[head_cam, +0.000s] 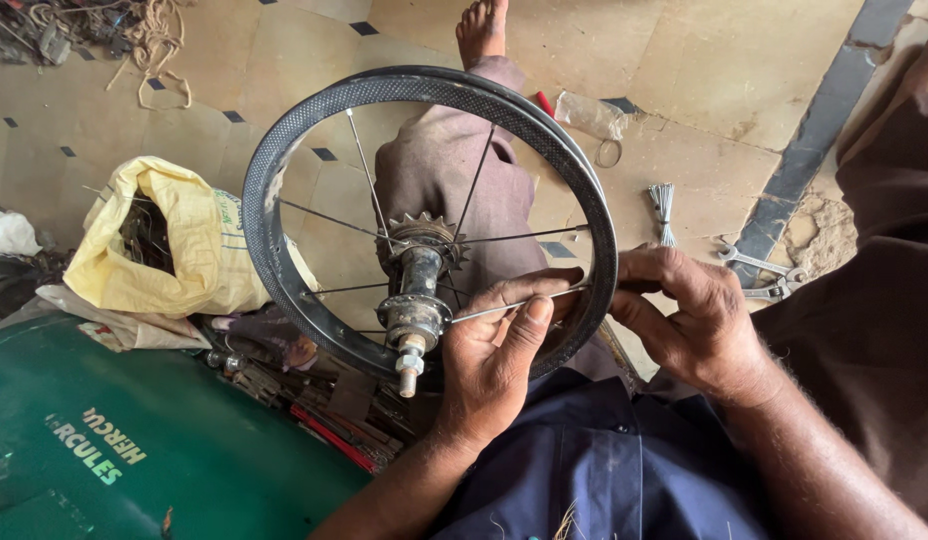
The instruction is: The person is repairing a bicycle wheel by inserting and tightening spokes. They use a wrench to tighten the nuts on the spokes and occasionally reach for tools from a nearby drawer.
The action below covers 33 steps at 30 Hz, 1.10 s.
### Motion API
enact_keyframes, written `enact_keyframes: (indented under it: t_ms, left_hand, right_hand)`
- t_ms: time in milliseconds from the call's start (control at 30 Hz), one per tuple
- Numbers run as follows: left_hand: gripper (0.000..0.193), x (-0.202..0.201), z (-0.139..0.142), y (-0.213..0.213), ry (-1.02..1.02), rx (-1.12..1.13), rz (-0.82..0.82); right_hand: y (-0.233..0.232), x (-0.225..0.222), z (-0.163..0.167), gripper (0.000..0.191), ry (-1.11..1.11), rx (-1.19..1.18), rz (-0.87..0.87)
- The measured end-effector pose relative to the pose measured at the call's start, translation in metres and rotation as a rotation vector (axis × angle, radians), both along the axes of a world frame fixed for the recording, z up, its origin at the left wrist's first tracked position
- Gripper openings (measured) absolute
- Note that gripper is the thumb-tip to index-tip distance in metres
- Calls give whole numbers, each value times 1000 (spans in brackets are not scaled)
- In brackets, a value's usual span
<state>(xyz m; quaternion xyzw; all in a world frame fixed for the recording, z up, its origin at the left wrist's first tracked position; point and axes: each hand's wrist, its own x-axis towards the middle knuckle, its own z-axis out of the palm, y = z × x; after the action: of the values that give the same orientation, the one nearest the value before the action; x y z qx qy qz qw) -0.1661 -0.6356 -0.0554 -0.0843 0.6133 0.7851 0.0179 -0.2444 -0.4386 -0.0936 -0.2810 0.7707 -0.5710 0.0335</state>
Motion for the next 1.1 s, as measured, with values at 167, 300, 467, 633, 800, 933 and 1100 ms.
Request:
enact_keyframes:
  t_ms: [167, 300, 467, 633, 800, 933, 1100]
  left_hand:
    - [27, 1, 0, 2, -12, 45, 9]
    - [29, 4, -3, 4, -79, -69, 46]
    - [36, 5, -6, 7, -105, 99, 27]
    - [37, -3, -12, 4, -50, 67, -12]
    - [39, 2, -21, -1, -78, -18, -19]
    - [36, 12, -28, -11, -30, -139, -85]
    - [34, 4, -35, -37, 78, -283, -224]
  right_hand:
    - [-1, -1, 11, 12, -117, -13, -38]
    - [14, -18, 25, 10, -319, -297, -245]
    - [58, -104, -6, 12, -230, -347, -450]
    - [60, -180, -119, 10, -551, -259, -539]
    - [58, -132, -237, 22, -851, 181, -536]
    - [55, -109, -274, 24, -790, 727, -605]
    - [35, -128, -284, 29, -766, 748, -688]
